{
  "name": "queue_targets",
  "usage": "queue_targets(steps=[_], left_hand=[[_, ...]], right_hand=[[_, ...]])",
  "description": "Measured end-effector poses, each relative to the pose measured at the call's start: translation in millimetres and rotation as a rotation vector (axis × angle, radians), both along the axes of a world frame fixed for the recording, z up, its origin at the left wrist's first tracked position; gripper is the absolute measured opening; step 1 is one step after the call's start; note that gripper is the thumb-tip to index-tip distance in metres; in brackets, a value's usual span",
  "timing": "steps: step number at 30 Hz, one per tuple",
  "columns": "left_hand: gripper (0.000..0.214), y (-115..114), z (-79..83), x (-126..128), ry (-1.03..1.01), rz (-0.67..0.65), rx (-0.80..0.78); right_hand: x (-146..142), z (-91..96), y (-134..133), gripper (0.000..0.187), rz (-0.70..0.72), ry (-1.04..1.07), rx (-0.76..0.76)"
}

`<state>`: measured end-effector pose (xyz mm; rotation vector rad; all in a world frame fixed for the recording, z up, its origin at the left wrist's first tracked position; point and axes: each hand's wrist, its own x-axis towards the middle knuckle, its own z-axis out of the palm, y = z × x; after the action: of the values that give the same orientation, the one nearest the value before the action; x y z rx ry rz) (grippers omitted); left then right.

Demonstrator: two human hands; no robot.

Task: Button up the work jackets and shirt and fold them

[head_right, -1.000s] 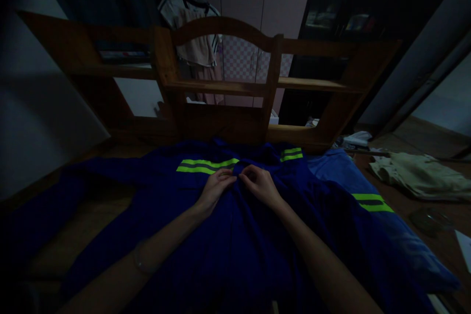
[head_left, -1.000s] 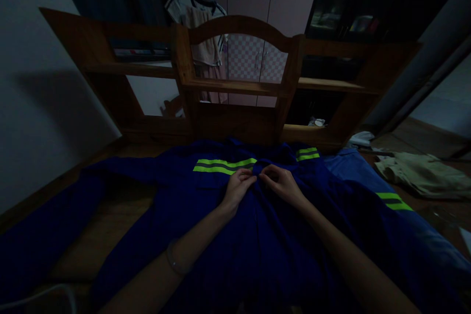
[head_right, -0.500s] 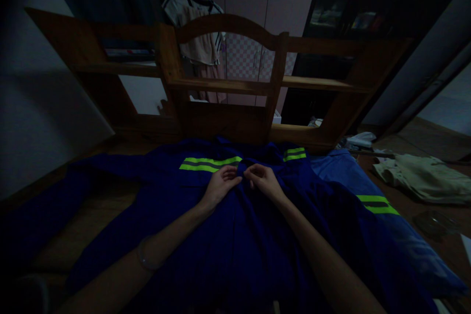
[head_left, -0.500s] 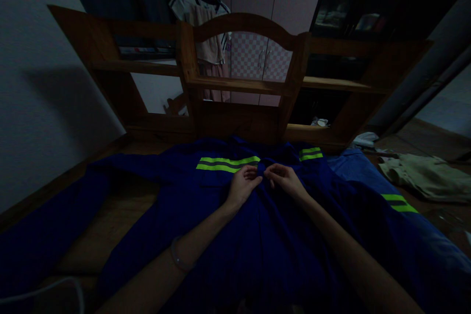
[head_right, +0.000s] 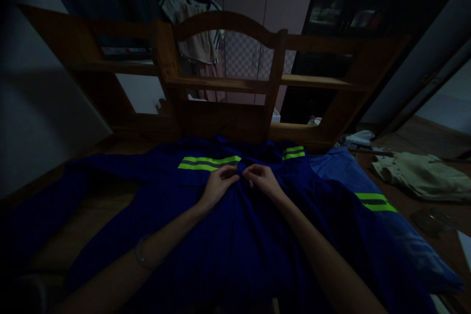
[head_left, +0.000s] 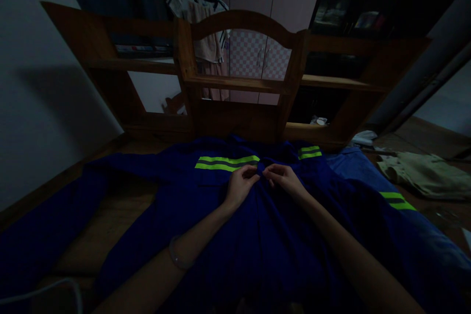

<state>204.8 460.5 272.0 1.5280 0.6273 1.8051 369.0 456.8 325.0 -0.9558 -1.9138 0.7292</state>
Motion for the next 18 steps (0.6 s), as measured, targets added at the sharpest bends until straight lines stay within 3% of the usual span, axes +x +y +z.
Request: queue_targets(steps=[18], left_hand=[[0.012,-2.8,1.8,0.6,0.007,0.025,0.002]], right_hand=[[-1.5,0.8,-3.3,0.026,0.018,-0.013,0.026]])
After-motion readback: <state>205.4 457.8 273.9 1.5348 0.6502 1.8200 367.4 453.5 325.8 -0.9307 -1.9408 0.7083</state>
